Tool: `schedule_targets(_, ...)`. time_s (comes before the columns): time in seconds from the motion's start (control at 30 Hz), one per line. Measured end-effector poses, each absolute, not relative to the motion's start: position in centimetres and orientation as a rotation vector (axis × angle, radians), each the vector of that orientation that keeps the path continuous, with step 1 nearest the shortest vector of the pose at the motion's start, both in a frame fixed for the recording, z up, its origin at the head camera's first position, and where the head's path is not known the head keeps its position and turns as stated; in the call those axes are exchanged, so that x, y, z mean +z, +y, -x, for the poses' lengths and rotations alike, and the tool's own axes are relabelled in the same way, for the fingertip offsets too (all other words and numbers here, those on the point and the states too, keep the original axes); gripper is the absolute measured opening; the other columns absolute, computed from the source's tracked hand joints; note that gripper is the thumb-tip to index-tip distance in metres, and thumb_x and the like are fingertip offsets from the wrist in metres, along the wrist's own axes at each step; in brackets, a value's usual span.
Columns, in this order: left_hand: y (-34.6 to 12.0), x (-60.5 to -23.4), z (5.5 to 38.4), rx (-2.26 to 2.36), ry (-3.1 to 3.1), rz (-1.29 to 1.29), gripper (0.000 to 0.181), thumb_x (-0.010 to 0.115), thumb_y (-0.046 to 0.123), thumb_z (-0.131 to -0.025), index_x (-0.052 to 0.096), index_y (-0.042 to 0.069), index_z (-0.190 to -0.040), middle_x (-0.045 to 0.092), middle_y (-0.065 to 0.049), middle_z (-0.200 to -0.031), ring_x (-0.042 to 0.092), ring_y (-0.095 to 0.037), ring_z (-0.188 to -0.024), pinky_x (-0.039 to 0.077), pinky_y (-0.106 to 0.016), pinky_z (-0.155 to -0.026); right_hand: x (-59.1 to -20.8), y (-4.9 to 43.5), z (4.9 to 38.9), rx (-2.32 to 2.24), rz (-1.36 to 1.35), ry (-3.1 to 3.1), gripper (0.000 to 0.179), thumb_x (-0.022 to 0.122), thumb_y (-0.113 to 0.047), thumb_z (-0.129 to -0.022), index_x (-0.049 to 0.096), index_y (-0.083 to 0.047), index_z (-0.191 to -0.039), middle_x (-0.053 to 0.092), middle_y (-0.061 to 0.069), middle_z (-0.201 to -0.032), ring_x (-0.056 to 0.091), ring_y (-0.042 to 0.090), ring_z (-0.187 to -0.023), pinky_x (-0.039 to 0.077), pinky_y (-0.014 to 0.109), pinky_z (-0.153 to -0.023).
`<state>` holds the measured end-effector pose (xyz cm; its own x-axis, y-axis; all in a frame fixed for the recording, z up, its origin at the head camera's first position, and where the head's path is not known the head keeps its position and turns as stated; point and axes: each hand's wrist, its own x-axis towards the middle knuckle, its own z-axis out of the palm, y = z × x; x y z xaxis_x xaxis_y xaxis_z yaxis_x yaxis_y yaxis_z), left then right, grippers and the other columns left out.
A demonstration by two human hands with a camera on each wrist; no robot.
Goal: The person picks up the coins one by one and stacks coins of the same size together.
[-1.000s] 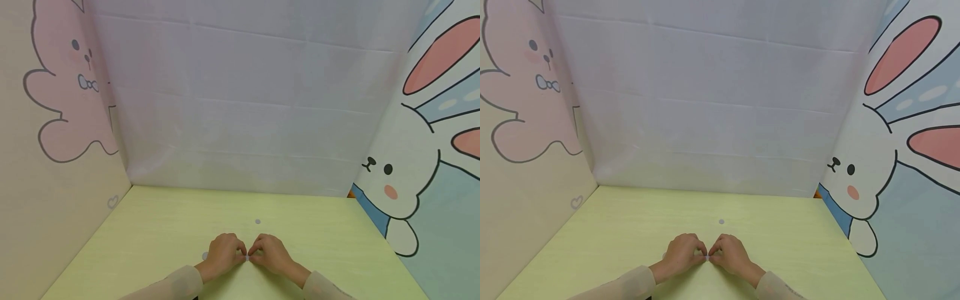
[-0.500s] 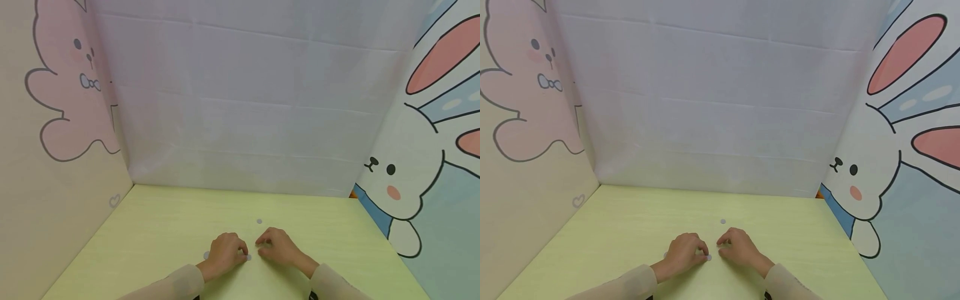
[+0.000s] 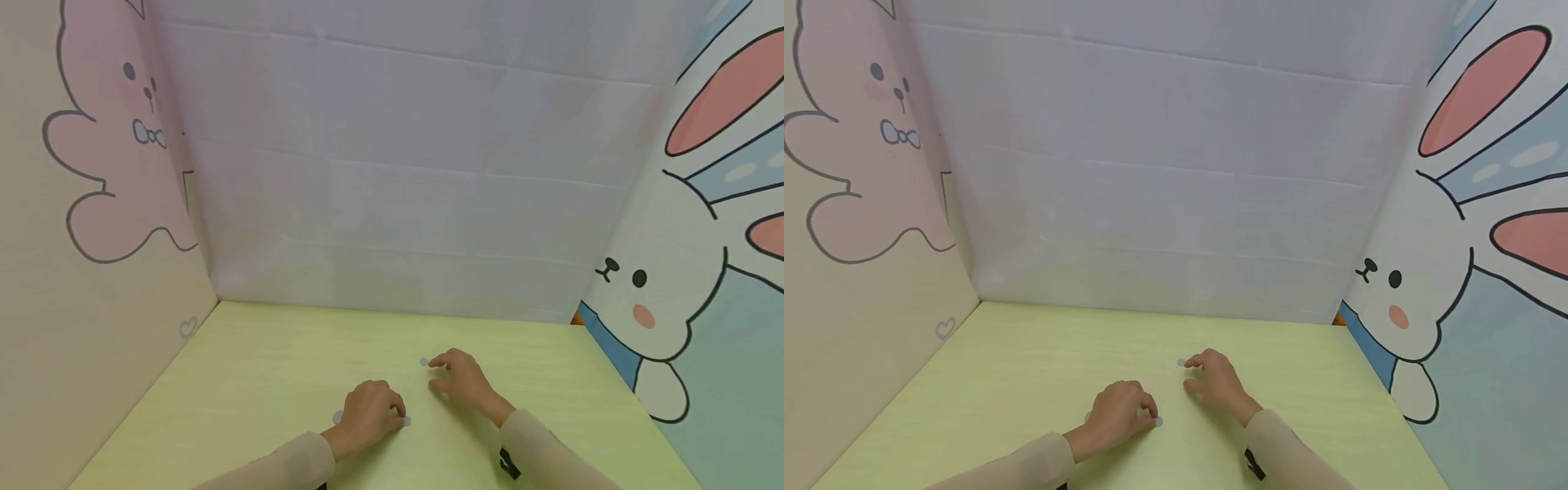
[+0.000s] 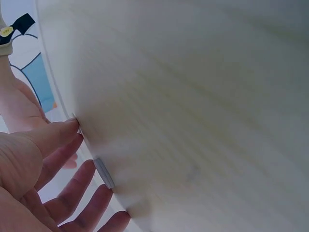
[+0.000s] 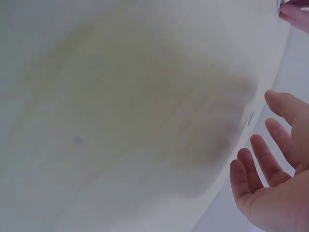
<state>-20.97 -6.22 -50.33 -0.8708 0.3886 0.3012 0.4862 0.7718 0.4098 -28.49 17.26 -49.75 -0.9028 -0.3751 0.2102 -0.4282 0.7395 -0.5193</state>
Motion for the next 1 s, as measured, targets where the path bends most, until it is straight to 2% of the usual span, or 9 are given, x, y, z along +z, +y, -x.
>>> schedule_targets(0.27,-6.2,-50.5,21.1,-0.721,-2.780,0.686,0.012,0.095,0.030,-0.080,0.084,0.026,-0.079,0.063,0.013,-0.078,0.050,-0.003,-0.073,0.043,-0.024,-0.061,-50.4,17.3,30.2,0.862,-0.681,-2.852,0.037,0.089,-0.015,-0.086,0.077,-0.003,-0.118,0.068,0.008,-0.103,0.059,0.023,-0.094,0.051,0.040,-0.081)
schedule_targets(0.53,-6.2,-50.5,21.1,-0.709,-2.782,0.684,0.012,0.095,0.032,-0.080,0.084,0.026,-0.079,0.063,0.012,-0.078,0.049,-0.003,-0.073,0.043,-0.023,-0.060,-50.7,16.8,31.3,0.848,-0.644,-2.857,0.038,0.089,-0.015,-0.085,0.077,-0.002,-0.118,0.068,0.010,-0.104,0.061,0.026,-0.096,0.053,0.044,-0.085)
schedule_targets(1.0,-6.3,-50.4,20.9,-0.695,-2.774,0.695,0.013,0.094,0.032,-0.080,0.084,0.025,-0.081,0.066,0.011,-0.079,0.049,-0.002,-0.072,0.043,-0.021,-0.062,-50.6,17.1,32.1,0.818,-0.681,-2.893,0.031,0.086,-0.020,-0.089,0.080,-0.007,-0.115,0.063,0.010,-0.104,0.056,0.023,-0.093,0.050,0.043,-0.082)
